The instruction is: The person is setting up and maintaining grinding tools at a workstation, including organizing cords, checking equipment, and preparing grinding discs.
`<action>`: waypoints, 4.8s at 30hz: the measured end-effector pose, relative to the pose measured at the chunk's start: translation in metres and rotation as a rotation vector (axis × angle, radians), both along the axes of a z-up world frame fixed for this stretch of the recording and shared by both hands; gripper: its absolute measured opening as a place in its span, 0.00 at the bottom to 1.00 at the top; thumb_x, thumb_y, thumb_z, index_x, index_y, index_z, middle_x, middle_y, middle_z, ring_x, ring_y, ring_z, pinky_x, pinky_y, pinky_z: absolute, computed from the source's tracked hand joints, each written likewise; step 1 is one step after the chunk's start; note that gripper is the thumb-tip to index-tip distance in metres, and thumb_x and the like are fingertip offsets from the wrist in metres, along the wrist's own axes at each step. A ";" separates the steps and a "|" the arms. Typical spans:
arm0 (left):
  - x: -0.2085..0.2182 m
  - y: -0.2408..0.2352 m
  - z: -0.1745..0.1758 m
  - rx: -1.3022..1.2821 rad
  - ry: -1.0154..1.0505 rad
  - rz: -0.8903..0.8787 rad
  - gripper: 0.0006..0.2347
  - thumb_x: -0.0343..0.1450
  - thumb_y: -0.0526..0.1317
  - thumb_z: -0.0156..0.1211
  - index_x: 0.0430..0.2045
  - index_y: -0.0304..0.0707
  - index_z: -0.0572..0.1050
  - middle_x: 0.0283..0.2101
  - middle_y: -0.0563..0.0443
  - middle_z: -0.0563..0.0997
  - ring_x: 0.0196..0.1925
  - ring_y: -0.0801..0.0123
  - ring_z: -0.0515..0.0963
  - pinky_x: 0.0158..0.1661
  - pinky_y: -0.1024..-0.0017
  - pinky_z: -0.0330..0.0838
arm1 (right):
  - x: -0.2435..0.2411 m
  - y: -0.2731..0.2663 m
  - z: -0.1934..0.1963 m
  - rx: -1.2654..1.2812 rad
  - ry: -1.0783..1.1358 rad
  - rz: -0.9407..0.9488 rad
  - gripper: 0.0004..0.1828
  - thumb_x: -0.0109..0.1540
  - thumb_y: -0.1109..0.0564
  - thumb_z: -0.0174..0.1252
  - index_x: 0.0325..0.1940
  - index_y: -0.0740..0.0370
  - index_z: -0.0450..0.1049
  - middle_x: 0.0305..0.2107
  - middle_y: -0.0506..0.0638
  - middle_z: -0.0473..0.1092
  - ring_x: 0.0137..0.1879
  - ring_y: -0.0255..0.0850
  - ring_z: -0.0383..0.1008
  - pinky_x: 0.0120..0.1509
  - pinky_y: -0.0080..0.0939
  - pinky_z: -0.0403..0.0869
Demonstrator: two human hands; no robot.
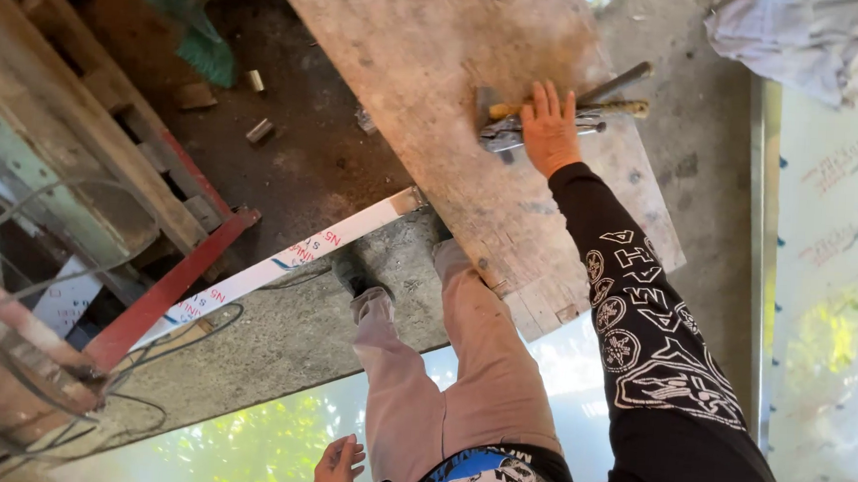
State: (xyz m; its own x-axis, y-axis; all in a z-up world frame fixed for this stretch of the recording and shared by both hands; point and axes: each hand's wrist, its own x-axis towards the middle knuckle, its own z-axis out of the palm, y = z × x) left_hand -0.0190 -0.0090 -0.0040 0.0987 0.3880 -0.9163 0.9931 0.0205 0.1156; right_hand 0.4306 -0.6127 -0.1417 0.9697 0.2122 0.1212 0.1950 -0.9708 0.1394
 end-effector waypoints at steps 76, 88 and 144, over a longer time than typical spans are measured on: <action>0.375 0.062 0.221 0.275 -1.227 -0.394 0.29 0.54 0.47 0.73 0.42 0.27 0.71 0.32 0.33 0.84 0.35 0.42 0.85 0.38 0.56 0.80 | -0.196 0.444 0.294 2.275 0.442 -0.816 0.18 0.60 0.49 0.65 0.48 0.62 0.73 0.33 0.50 0.74 0.36 0.42 0.76 0.39 0.41 0.76; 0.341 -0.133 0.239 -0.092 -1.262 -0.761 0.31 0.53 0.50 0.69 0.46 0.30 0.69 0.30 0.36 0.83 0.31 0.45 0.84 0.34 0.57 0.79 | -0.223 0.274 0.332 2.213 0.151 -0.764 0.22 0.64 0.43 0.63 0.52 0.60 0.72 0.37 0.48 0.73 0.40 0.39 0.75 0.43 0.38 0.74; 0.243 -0.318 -0.041 -0.154 -1.022 -1.545 0.28 0.66 0.43 0.68 0.62 0.37 0.68 0.54 0.35 0.75 0.55 0.43 0.75 0.52 0.53 0.72 | -0.424 0.030 -0.025 1.079 0.069 -1.402 0.33 0.61 0.62 0.57 0.71 0.60 0.61 0.54 0.59 0.63 0.53 0.53 0.69 0.50 0.49 0.72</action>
State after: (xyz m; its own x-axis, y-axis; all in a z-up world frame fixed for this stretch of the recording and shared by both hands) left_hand 0.2244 -0.3267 -0.0449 0.7064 -0.6432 -0.2954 -0.3065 -0.6542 0.6915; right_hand 0.0067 -0.5826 -0.1664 0.3445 -0.8435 -0.4121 -0.8083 -0.0432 -0.5872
